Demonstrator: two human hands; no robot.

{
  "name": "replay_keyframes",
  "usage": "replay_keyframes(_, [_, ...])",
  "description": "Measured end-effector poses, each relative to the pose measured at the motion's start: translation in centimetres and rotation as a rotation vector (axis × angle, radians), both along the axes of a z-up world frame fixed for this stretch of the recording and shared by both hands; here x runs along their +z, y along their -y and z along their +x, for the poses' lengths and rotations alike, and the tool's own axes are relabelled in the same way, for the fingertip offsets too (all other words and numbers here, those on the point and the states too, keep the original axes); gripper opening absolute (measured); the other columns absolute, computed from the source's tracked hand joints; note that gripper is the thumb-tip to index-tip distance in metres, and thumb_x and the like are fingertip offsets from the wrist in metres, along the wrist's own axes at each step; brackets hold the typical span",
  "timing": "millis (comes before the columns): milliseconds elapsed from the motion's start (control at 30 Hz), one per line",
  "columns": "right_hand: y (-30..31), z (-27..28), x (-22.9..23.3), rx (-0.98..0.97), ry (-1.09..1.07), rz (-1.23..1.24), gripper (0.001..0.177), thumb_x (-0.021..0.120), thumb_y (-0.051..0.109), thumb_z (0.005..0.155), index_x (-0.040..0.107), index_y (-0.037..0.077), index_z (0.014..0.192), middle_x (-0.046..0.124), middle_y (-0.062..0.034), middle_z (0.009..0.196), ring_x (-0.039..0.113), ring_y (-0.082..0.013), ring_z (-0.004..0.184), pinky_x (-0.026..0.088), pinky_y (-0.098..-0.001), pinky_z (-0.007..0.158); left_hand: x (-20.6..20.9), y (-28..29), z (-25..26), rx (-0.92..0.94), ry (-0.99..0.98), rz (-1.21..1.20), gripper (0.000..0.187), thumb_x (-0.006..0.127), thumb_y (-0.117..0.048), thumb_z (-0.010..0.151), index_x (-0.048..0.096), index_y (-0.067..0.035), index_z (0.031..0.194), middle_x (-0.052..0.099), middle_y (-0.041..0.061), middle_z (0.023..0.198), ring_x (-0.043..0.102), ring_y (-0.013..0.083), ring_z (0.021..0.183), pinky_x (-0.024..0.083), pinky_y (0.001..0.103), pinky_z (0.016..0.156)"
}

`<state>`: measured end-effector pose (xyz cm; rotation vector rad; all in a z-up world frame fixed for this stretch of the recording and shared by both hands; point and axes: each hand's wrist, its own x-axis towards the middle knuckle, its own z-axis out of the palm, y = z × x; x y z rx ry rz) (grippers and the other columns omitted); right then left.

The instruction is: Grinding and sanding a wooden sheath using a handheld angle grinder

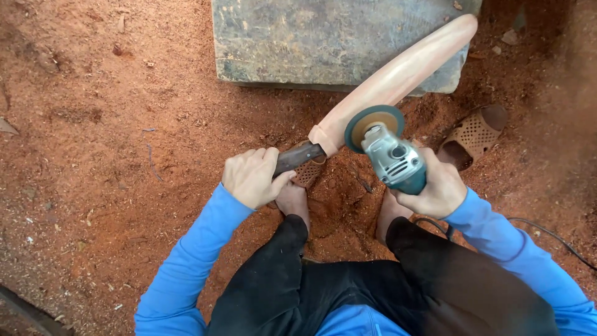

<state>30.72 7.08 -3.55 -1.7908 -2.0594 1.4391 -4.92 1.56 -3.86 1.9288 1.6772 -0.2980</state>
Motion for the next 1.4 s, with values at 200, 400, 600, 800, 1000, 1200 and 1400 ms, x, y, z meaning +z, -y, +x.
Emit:
replay_keyframes(200, [1.0, 0.5, -1.8, 0.032, 0.044, -0.073, 0.08, 0.09, 0.025, 0.055, 0.056, 0.009, 0.126, 0.075, -0.0252, 0.091, 0.073, -0.0503, 0.09, 0.061, -0.0617, 0.079, 0.3, 0.2, 0.0, 0.0, 0.005, 0.031, 0.048, 0.069, -0.058, 0.088, 0.066, -0.011, 0.1, 0.073, 0.009, 0.082, 0.075, 0.0292, 0.084, 0.058, 0.042, 0.075])
replay_keyframes(400, [0.9, 0.4, -2.1, 0.048, 0.008, -0.075, 0.08, 0.091, 0.025, 0.055, 0.057, 0.008, 0.126, 0.074, -0.0259, 0.091, 0.072, -0.0509, 0.09, 0.061, -0.0612, 0.077, 0.6, 0.7, 0.6, -0.026, -0.019, 0.113, 0.047, 0.071, -0.057, 0.086, 0.065, -0.011, 0.095, 0.07, 0.009, 0.077, 0.074, 0.0303, 0.079, 0.058, 0.043, 0.071])
replay_keyframes(600, [0.1, -0.4, -1.2, 0.058, -0.031, -0.017, 0.078, 0.092, 0.025, 0.056, 0.057, 0.007, 0.124, 0.074, -0.0259, 0.092, 0.072, -0.0505, 0.09, 0.06, -0.0606, 0.075, 0.4, 1.5, 1.2, -0.081, -0.088, 0.294, 0.045, 0.072, -0.055, 0.083, 0.063, -0.012, 0.093, 0.066, 0.006, 0.074, 0.071, 0.0267, 0.076, 0.057, 0.038, 0.069])
replay_keyframes(800, [-0.5, -1.2, 0.4, 0.048, -0.042, 0.013, 0.078, 0.091, 0.024, 0.057, 0.056, 0.007, 0.124, 0.073, -0.0253, 0.091, 0.072, -0.0501, 0.089, 0.06, -0.0608, 0.075, 0.2, 2.6, 2.5, -0.129, -0.191, 0.426, 0.045, 0.073, -0.05, 0.081, 0.063, -0.009, 0.097, 0.06, 0.006, 0.076, 0.066, 0.0277, 0.074, 0.053, 0.038, 0.066])
replay_keyframes(1000, [-0.9, -1.7, 1.7, 0.027, -0.039, 0.009, 0.077, 0.091, 0.024, 0.055, 0.057, 0.009, 0.123, 0.073, -0.0228, 0.092, 0.073, -0.0479, 0.09, 0.06, -0.0593, 0.075, -0.2, 3.3, 4.3, -0.114, -0.332, 0.612, 0.02, 0.057, -0.022, 0.088, 0.064, -0.004, 0.092, 0.052, 0.006, 0.066, 0.06, 0.0264, 0.062, 0.047, 0.037, 0.057])
replay_keyframes(1200, [-0.5, -0.9, 2.3, -0.043, -0.05, 0.097, 0.074, 0.095, 0.022, 0.055, 0.06, 0.003, 0.117, 0.072, -0.0234, 0.089, 0.073, -0.046, 0.088, 0.059, -0.0572, 0.078, -5.1, 0.6, 1.6, -0.065, -0.071, -0.288, 0.047, 0.072, -0.039, 0.08, 0.057, -0.009, 0.113, 0.074, 0.019, 0.089, 0.074, 0.0453, 0.088, 0.055, 0.054, 0.075])
replay_keyframes(1400, [1.2, 1.9, -0.4, -0.102, 0.045, 0.072, 0.078, 0.096, 0.029, 0.053, 0.059, 0.005, 0.117, 0.072, -0.0233, 0.089, 0.072, -0.0461, 0.092, 0.058, -0.0576, 0.077, -3.2, -0.9, 1.0, 0.139, 0.29, -0.575, 0.044, 0.071, -0.05, 0.082, 0.068, -0.013, 0.104, 0.075, 0.016, 0.095, 0.073, 0.043, 0.097, 0.054, 0.051, 0.086])
